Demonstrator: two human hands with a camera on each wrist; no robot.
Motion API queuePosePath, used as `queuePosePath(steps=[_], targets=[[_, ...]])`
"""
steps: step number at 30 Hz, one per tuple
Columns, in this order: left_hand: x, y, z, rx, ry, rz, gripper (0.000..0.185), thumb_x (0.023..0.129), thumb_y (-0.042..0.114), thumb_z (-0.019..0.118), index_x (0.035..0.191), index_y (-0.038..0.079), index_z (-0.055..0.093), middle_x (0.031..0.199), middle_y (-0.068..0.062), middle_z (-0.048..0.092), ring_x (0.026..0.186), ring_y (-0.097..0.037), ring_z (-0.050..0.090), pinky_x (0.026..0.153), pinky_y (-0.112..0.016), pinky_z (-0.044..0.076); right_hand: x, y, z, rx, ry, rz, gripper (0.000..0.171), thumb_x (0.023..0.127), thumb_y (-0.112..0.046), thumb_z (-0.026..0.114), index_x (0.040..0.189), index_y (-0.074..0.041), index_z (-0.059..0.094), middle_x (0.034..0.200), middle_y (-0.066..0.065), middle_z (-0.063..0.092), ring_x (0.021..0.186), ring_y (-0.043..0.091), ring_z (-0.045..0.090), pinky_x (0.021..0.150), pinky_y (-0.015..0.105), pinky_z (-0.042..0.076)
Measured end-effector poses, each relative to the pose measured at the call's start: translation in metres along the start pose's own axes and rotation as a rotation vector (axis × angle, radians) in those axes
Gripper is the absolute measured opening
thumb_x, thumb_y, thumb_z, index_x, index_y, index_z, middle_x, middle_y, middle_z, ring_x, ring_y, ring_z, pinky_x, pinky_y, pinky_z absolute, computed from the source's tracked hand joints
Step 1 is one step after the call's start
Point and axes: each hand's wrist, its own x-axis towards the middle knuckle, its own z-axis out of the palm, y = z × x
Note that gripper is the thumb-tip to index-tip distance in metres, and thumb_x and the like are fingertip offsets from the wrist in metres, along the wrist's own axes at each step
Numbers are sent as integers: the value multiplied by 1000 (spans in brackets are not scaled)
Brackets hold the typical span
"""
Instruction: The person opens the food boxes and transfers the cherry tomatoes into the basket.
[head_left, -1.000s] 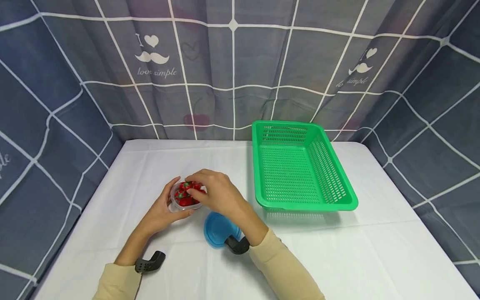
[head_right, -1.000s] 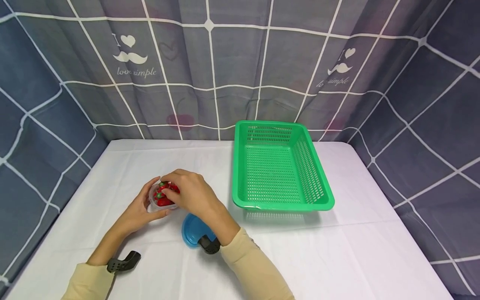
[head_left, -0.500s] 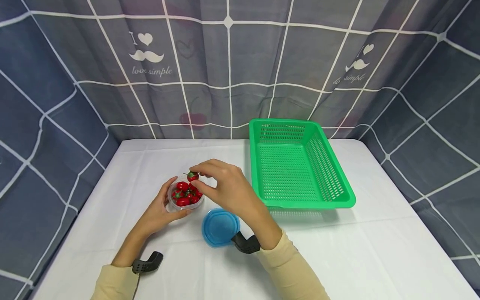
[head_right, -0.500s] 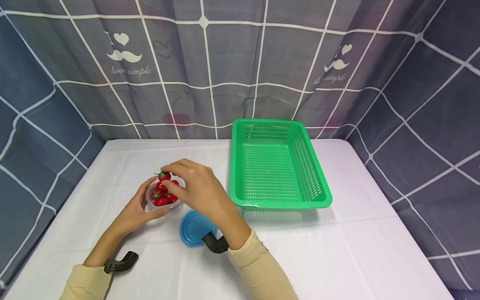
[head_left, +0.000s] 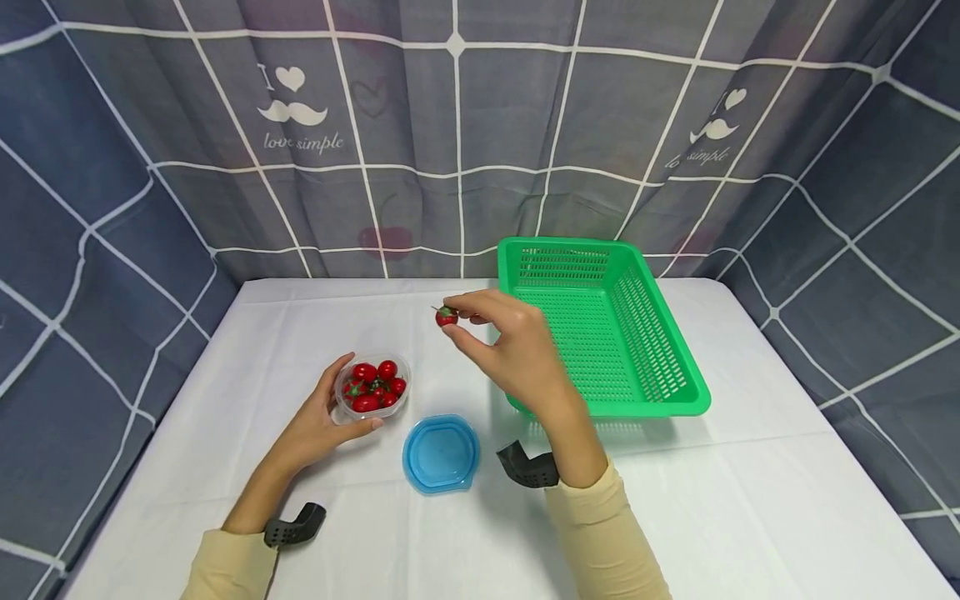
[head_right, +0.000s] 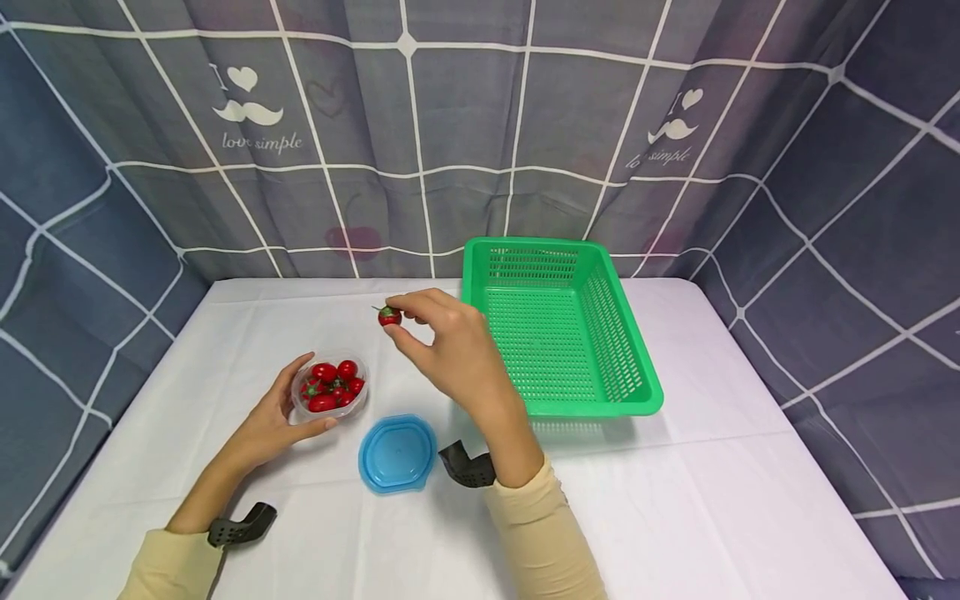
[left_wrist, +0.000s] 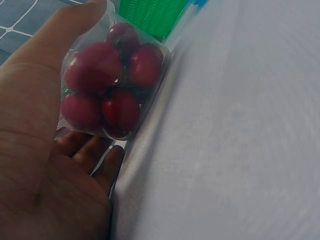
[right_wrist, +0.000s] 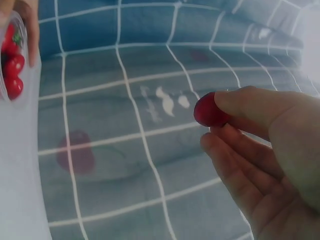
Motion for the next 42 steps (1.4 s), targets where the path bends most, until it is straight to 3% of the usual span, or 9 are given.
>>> queuePosePath(steps=[11,19,25,31,42], targets=[[0,-1,0,-9,0,-4,112,81,34,89,165,20,18,169,-21,20,154,-49,20,120,-70,23,-3,17,-23,-22,72,93,26,89,-10,81,114,-4,77,105,6,77,92,16,72,84,29,62],[0,-2,1,-7,0,-9,112,81,35,89,165,23,17,169,-21,20,154,-49,20,120,-69,23,-7,28,-36,-26,107,185,27,89,-8,81,116,-4,77,110,8,76,96,27,74,87,36,62],[0,-2,1,-6,-2,-8,112,81,35,89,165,22,17,169,-21,20,154,-49,21,120,-69,24,-12,43,-45,-36,141,230,28,89,-8,81,117,-4,77,109,9,77,96,25,75,88,35,62],[0,-1,0,2,-2,-4,112,81,35,89,165,19,17,169,-22,20,154,-49,21,120,-69,24,-18,60,-55,-63,176,303,28,89,-6,80,116,-4,77,108,11,77,96,24,74,88,43,62],[-1,1,0,4,-7,-14,112,81,36,89,165,21,17,169,-23,19,154,-50,20,119,-70,24,-31,84,-74,-116,135,491,27,93,-9,77,119,-3,75,115,14,75,104,30,73,93,45,60]])
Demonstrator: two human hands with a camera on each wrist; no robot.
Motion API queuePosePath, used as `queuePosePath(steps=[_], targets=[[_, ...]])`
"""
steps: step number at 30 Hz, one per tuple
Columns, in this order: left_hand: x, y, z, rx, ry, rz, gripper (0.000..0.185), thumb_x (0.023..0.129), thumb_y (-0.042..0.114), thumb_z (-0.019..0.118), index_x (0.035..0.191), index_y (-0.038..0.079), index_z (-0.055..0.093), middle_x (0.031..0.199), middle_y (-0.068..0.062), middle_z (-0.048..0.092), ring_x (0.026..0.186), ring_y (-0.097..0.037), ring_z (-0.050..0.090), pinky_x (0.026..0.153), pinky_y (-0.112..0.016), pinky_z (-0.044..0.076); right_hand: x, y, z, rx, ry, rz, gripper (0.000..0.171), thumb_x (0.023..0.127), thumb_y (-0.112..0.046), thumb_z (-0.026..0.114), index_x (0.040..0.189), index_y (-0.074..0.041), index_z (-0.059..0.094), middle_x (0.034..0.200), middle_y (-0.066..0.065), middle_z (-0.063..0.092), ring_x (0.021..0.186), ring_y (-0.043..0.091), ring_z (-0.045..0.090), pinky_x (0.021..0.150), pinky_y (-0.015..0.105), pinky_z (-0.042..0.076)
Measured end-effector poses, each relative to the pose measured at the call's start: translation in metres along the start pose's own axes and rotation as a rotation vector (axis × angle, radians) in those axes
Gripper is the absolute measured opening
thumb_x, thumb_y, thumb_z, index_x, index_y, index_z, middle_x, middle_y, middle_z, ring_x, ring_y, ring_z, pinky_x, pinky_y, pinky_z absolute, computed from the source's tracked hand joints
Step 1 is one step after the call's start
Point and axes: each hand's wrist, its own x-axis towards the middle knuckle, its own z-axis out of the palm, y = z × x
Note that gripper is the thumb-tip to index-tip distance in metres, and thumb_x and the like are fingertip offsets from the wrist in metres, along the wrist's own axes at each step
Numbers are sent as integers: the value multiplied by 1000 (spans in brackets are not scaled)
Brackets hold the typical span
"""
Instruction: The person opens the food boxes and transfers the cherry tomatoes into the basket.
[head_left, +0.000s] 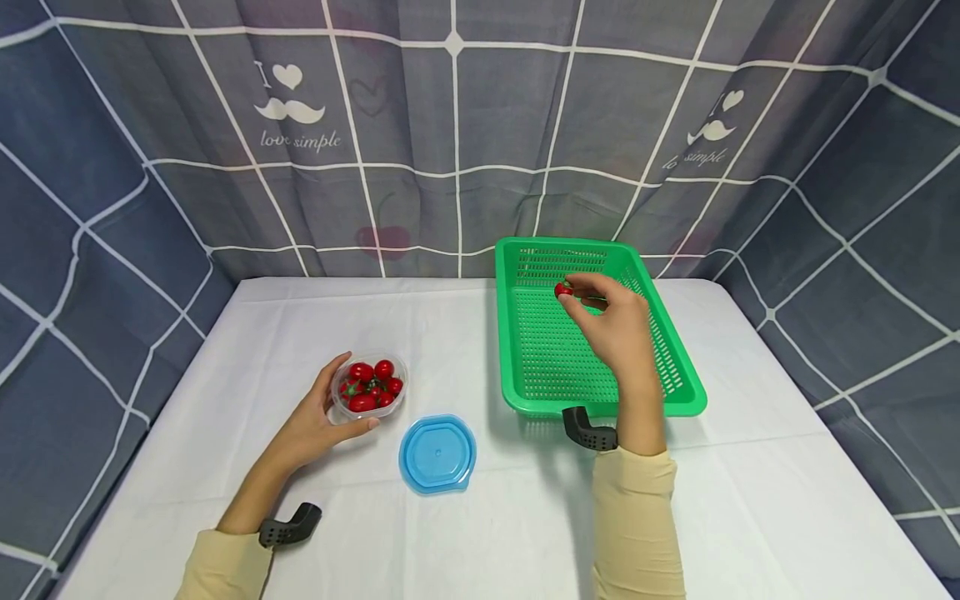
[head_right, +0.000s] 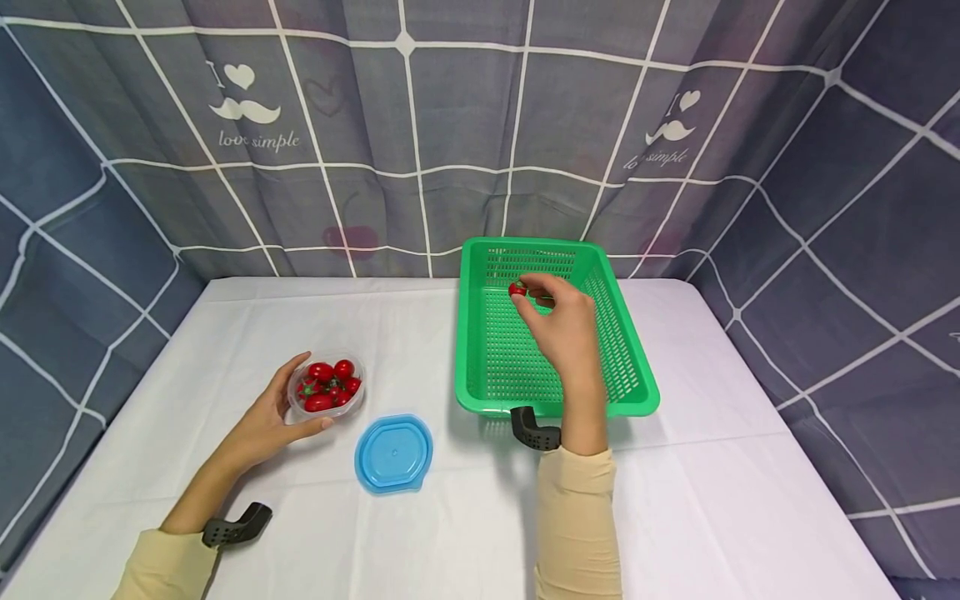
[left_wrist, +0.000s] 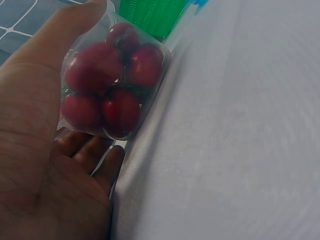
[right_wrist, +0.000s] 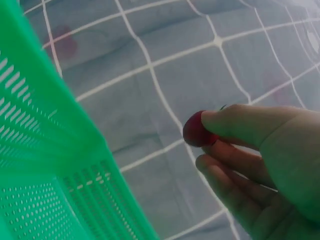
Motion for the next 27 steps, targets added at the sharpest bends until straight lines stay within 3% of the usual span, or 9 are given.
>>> queuePosePath(steps=[5,11,27], targets=[[0,1,0,0,2,-1,112,81,35,89,165,22,17,169,-22,19,154,-50,21,120,-69,24,0,12,-3,-93,-64,86,29,95,-15,75,122,-5,74,115,15,75,107,31,72,95,44,59],[0,4,-2,1,3,2,112,81,34,89,165,21,17,169,-23,19,154,-50,21,120,-69,24,0,20,-6,-123,-120,153,30,96,-17,73,123,-5,73,115,17,75,106,32,73,95,47,58],[1,-1,0,-2,4,3,112,81,35,89,165,21,16,170,-22,18,153,-51,21,119,-71,24,-1,22,-7,-129,-146,184,31,97,-21,73,124,-8,73,116,16,75,106,31,74,95,47,58]])
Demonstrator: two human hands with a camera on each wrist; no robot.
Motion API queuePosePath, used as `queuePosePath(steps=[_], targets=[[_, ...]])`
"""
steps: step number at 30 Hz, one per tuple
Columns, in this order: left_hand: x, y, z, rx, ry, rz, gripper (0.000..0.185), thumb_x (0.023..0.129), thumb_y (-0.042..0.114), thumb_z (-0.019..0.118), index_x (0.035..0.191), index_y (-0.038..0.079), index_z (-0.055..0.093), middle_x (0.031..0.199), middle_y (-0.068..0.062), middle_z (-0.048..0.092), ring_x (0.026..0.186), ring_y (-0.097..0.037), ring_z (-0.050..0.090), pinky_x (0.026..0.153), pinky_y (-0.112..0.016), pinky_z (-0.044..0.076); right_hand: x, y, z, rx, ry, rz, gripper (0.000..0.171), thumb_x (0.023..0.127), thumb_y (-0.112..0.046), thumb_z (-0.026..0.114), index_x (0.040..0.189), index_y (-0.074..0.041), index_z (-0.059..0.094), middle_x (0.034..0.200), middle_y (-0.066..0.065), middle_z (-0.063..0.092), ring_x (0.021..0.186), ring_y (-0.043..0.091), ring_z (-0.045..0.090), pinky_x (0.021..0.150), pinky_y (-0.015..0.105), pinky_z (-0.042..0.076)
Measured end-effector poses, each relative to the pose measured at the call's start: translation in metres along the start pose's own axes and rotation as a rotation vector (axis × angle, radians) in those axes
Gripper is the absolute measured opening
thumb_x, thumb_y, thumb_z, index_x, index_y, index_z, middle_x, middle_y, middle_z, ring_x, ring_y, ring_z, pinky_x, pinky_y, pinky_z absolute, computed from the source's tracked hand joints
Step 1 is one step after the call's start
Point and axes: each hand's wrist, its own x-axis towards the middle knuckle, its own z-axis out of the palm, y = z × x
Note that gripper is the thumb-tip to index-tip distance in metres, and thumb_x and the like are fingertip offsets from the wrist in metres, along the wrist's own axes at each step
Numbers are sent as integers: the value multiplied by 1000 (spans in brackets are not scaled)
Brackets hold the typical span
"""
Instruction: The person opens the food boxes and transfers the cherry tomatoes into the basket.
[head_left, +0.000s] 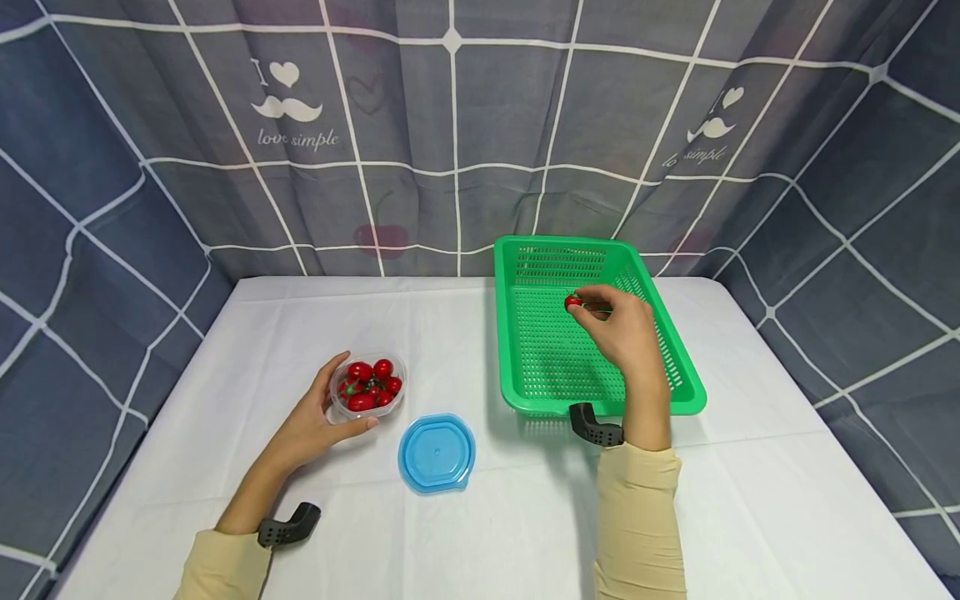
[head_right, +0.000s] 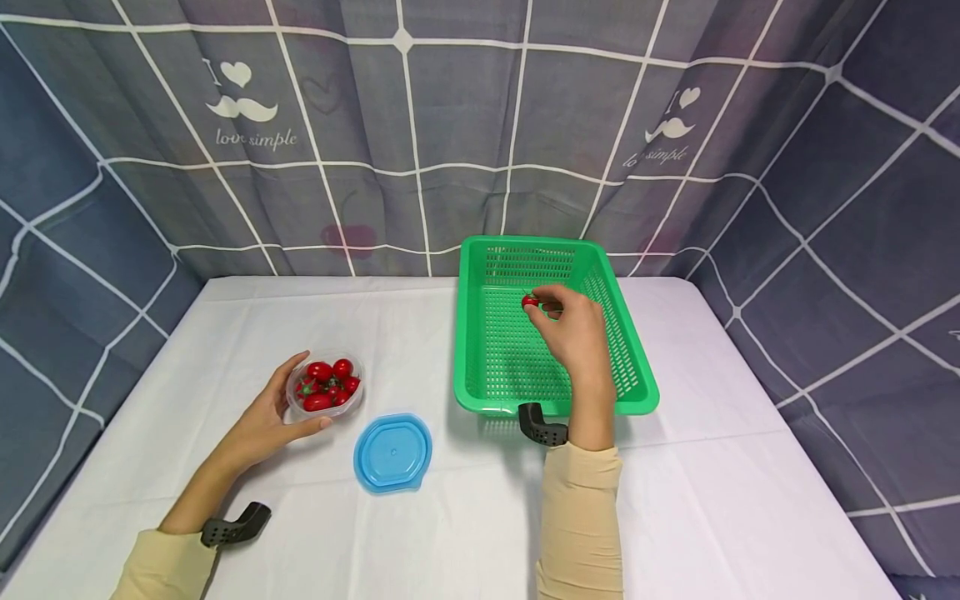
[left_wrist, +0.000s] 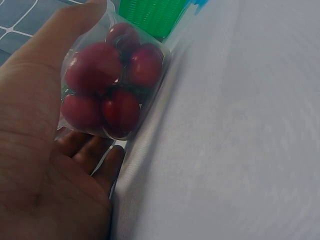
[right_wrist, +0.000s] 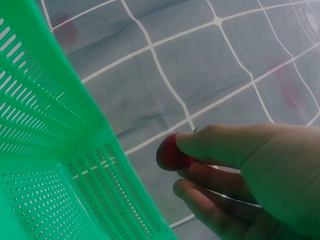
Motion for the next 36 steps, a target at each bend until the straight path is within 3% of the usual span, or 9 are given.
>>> queuePosePath(steps=[21,36], targets=[[-1,1,-1,4,0,-6,112,81,36,89,165,22,16,170,-23,17,154,-50,19,120,-70,22,-1,-18,8,24,-33,-50,32,96,-20,74,125,-7,72,119,14,75,104,32,75,92,45,60],[-2,4,-3,3,-5,-1,112,81,35,89,165,23,16,169,-23,20,153,-51,22,120,-69,24,-5,-52,36,82,-96,-171,36,95,-13,75,129,-4,69,126,14,72,110,31,72,94,44,60]])
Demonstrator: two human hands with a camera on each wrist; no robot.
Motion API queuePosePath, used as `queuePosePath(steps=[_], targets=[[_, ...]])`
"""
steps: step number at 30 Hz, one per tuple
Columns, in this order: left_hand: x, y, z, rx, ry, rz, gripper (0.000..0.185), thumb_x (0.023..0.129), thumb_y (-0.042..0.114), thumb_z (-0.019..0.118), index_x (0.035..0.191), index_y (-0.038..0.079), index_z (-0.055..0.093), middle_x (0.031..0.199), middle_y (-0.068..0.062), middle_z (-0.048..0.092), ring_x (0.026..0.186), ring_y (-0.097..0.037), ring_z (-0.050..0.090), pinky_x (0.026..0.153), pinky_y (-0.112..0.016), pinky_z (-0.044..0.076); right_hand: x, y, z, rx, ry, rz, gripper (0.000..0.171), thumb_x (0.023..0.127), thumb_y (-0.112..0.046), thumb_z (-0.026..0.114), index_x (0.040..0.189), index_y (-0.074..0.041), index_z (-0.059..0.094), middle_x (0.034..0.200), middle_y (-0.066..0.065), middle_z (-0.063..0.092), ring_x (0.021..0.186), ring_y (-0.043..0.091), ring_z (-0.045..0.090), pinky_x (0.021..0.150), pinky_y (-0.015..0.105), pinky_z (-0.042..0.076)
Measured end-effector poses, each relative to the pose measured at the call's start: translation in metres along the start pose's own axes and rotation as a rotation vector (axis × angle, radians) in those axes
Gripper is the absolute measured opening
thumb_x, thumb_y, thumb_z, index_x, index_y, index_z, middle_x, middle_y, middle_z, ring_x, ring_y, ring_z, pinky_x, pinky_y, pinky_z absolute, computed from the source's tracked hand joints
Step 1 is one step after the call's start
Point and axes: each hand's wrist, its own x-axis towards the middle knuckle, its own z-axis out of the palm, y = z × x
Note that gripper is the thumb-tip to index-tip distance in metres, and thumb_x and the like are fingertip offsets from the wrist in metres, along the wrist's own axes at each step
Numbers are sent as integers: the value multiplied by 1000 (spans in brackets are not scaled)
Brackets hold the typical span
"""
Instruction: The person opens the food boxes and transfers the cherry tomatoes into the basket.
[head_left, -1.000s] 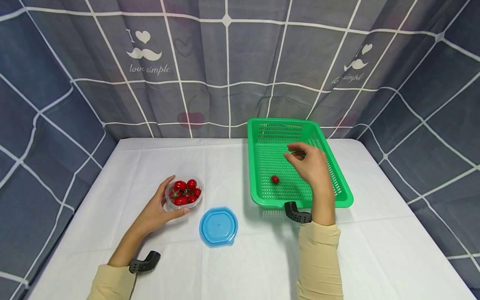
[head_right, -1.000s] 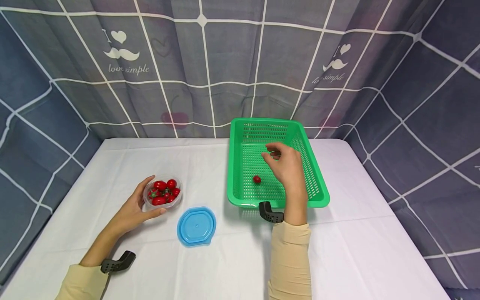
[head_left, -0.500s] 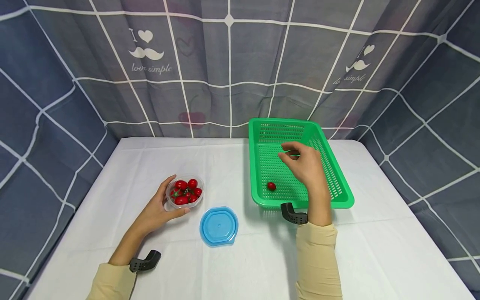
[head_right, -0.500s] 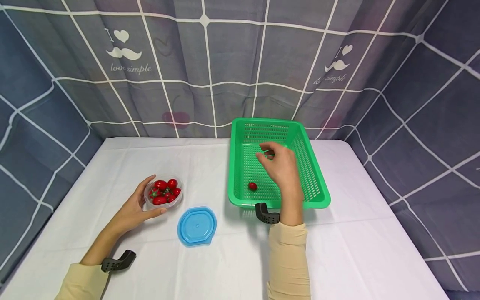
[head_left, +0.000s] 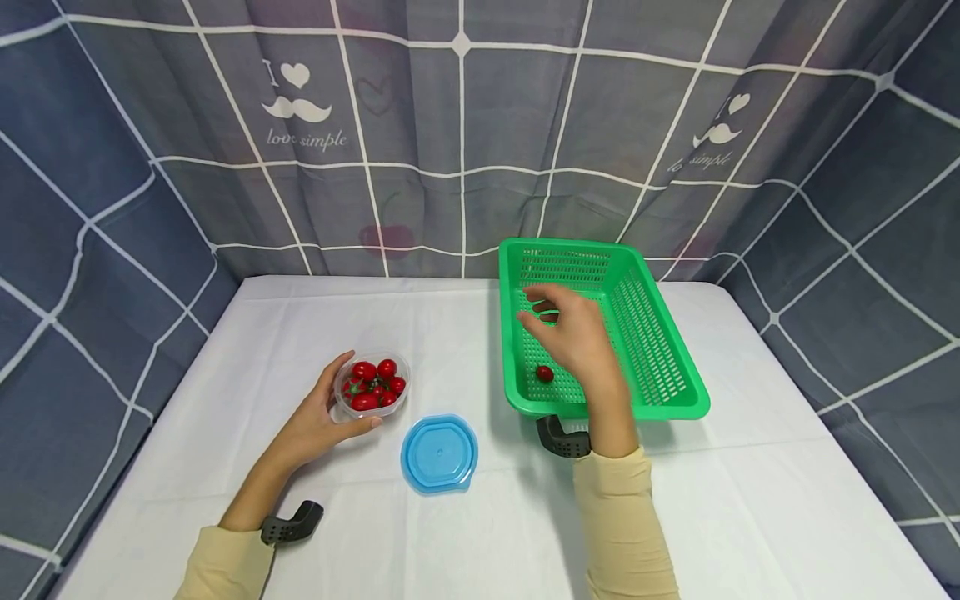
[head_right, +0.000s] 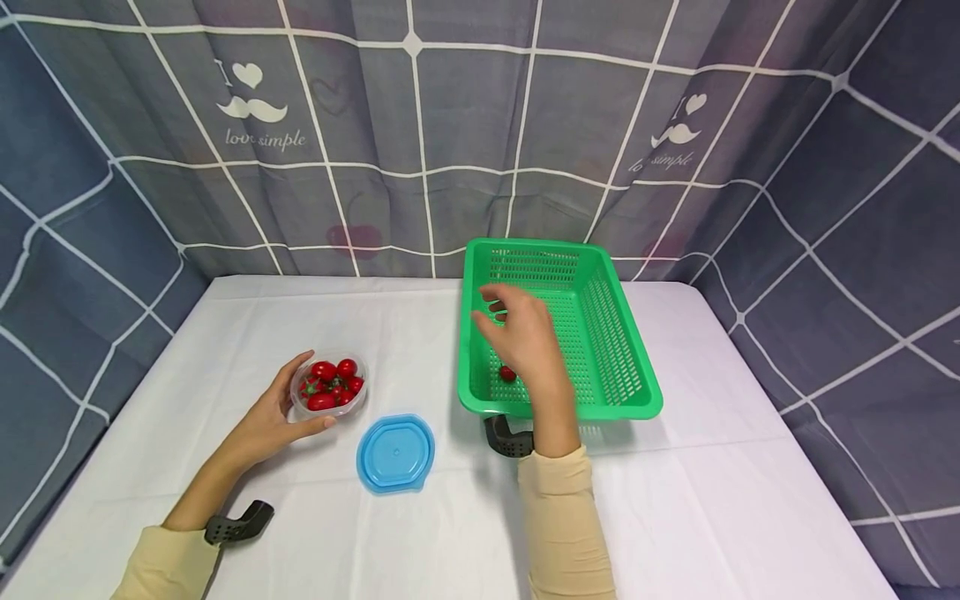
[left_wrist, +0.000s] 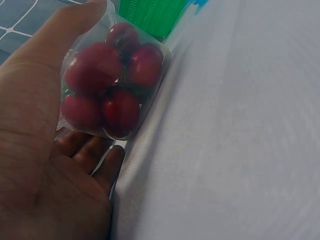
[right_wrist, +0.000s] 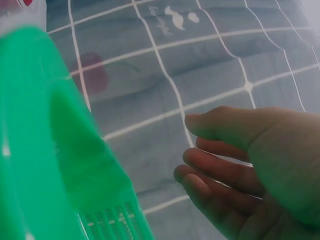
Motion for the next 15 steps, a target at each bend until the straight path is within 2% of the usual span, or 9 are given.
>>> queuePosePath(steps=[9,15], targets=[[1,-4,1,-1,2,0,112,80,37,89,165,23,17,169,-22,21,153,-50,22,121,-68,24,1,-17,17,-14,-42,-28,38,95,-19,76,131,-8,69,127,9,71,112,26,71,95,39,60],[2,-5,2,-1,3,1,112,80,37,89,165,24,17,169,-22,21,153,-49,23,120,-68,24,-2,-27,28,23,-89,-60,39,95,-18,76,131,-6,68,127,11,71,114,27,70,96,40,59]])
